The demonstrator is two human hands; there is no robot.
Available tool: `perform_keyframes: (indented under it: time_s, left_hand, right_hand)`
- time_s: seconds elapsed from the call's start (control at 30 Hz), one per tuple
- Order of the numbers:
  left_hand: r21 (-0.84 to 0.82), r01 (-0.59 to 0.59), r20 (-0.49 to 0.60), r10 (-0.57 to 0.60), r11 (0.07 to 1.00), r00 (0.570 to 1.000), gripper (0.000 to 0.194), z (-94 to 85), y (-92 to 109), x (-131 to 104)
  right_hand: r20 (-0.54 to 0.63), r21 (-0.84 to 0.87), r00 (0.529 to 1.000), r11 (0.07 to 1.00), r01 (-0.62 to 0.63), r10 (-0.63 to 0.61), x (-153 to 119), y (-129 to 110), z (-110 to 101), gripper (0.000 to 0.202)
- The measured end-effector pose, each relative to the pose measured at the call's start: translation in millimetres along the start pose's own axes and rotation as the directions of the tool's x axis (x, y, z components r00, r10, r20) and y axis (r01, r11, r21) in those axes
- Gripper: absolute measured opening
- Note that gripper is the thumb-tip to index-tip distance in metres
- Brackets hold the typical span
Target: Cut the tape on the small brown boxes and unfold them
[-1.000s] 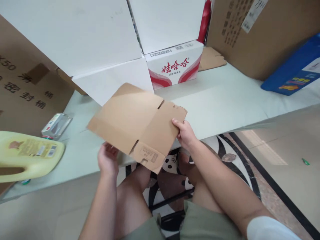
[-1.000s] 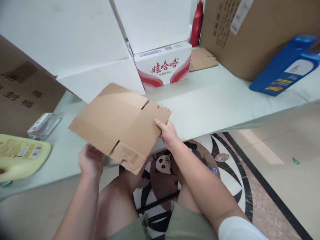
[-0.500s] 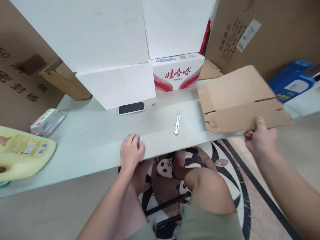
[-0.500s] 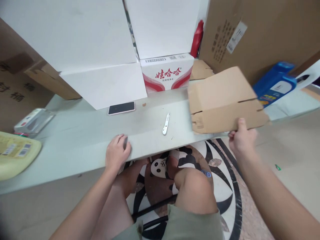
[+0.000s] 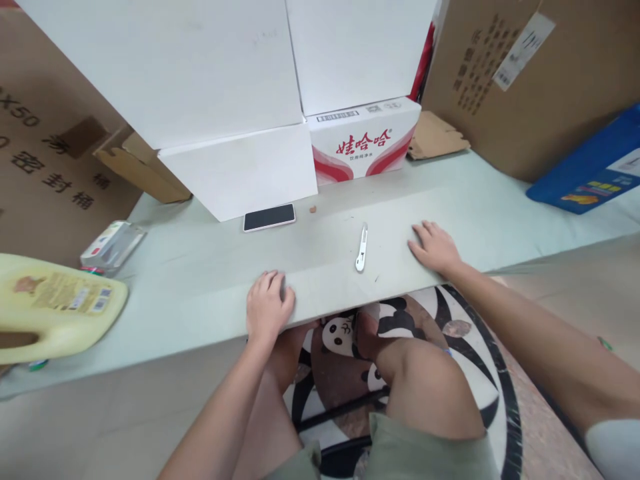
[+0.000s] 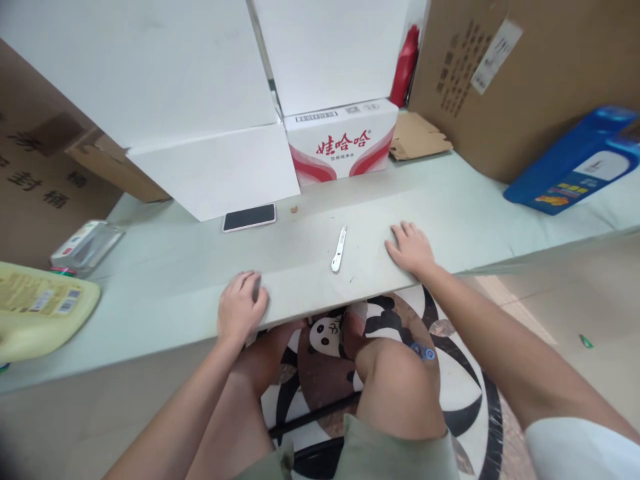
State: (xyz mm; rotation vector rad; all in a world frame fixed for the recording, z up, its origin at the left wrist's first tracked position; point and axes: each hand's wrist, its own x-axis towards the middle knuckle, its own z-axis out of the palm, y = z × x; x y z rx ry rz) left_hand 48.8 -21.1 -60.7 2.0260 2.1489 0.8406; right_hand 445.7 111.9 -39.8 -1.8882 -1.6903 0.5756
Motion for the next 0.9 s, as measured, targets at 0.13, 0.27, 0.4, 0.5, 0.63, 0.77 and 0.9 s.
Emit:
perform_keyframes:
  time_s: [0.13,0.27,0.4,0.5,0.63,0.77,0.9]
  left_hand:
    - [0.01,0.003,0.004,-0.003,1.0,1.0,0.033,-0.7,2,1]
    - [0.007,0.029,0.005,-0.029,1.0,1.0,0.031,-4.0,9,0]
    - [0.098,0.047,0.06,-0.053,0.994,0.997,0.035,-6.5,15,-2]
    - [0.084,0.091,0.082,-0.098,0.992,0.992,0.035,-7.4,13,-1]
    - [-0.32,0.277,0.094,-0.261,0.906,0.961,0.031,-16.2,-1,0]
    - [-0.677,0.395,0.171,-0.39,0.62,0.905,0.024,-33.2,-16,-1]
    - [-0.793,0.33,0.162,-0.345,0.512,0.925,0.022,-45.9,-28,7]
  right_hand:
    - [0.061,-0.423,0.98,0.885,0.196,-0.188,-22,7,15,0.057]
    - [0.084,-0.48,0.98,0.855,0.196,-0.178,-20,5,8,0.059]
    - [0.062,-0.486,0.978,0.85,0.202,-0.197,-20,5,9,0.057]
    - [0.06,-0.493,0.975,0.843,0.215,-0.214,-21,5,11,0.055]
    - [0.086,-0.518,0.972,0.823,0.232,-0.22,-25,0,11,0.053]
    - [0.094,-0.559,0.962,0.785,0.266,-0.258,-23,1,13,0.041]
    - [0.041,-0.55,0.896,0.738,0.39,-0.443,-2,-5,12,0.016]
